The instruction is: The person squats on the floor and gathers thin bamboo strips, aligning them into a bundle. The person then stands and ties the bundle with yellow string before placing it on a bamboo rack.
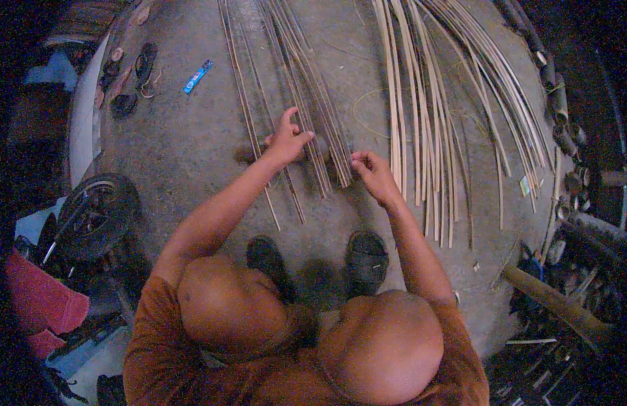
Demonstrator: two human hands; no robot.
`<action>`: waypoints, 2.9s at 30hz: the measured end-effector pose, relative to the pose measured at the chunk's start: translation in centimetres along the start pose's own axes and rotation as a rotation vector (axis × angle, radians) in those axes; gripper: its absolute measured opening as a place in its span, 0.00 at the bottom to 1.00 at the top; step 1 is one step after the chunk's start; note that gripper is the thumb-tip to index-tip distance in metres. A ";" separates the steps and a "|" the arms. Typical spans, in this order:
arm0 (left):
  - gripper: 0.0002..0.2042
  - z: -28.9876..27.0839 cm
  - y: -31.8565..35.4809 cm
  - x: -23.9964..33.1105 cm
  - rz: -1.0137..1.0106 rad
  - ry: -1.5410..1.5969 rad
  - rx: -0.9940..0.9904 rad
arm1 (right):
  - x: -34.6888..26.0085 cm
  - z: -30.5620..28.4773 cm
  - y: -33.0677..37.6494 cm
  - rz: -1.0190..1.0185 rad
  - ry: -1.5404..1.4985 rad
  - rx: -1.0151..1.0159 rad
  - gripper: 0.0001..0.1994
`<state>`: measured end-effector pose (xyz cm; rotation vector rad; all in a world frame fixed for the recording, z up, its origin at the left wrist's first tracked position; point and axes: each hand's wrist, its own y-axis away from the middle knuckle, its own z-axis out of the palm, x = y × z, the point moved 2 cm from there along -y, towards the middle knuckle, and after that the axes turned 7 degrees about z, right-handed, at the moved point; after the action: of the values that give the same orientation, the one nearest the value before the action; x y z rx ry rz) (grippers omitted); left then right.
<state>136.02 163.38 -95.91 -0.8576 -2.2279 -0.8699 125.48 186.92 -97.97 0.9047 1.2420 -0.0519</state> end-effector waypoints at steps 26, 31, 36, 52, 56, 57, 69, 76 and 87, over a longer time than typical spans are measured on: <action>0.26 -8.8 0.6 -12.9 -0.129 -0.210 0.409 | -5.9 6.8 7.7 -0.174 -0.009 -0.220 0.11; 0.26 -8.5 0.5 -11.7 -0.203 -0.257 0.220 | -3.1 7.9 6.5 -0.124 -0.002 -0.164 0.14; 0.17 -9.3 0.3 -11.4 -0.207 0.337 0.163 | -3.5 10.1 6.2 -0.111 0.001 -0.207 0.15; 0.09 -7.5 7.4 -2.6 -0.179 1.014 -0.275 | -4.5 11.5 6.8 0.181 -0.191 -0.393 0.13; 0.08 -7.1 7.0 -2.8 -0.174 0.991 -0.286 | -3.9 11.4 6.1 0.124 -0.063 -0.432 0.11; 0.08 -6.9 7.0 -2.6 -0.185 0.993 -0.281 | -3.9 11.1 5.8 0.098 -0.016 -0.423 0.10; 0.15 -7.2 4.4 -2.8 -0.142 1.085 0.006 | -6.6 5.7 9.5 0.185 -0.022 -0.494 0.05; 0.20 -6.6 3.2 -3.0 -0.148 0.954 0.092 | -4.8 6.4 9.3 0.204 -0.073 -0.456 0.06; 0.26 -3.8 1.9 -0.3 0.359 -0.397 0.327 | -8.2 -3.8 6.1 -0.015 0.125 -0.231 0.07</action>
<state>138.73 161.57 -93.08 -1.2972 -2.3418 -0.1683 122.48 189.88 -87.92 0.7064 1.3400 0.1356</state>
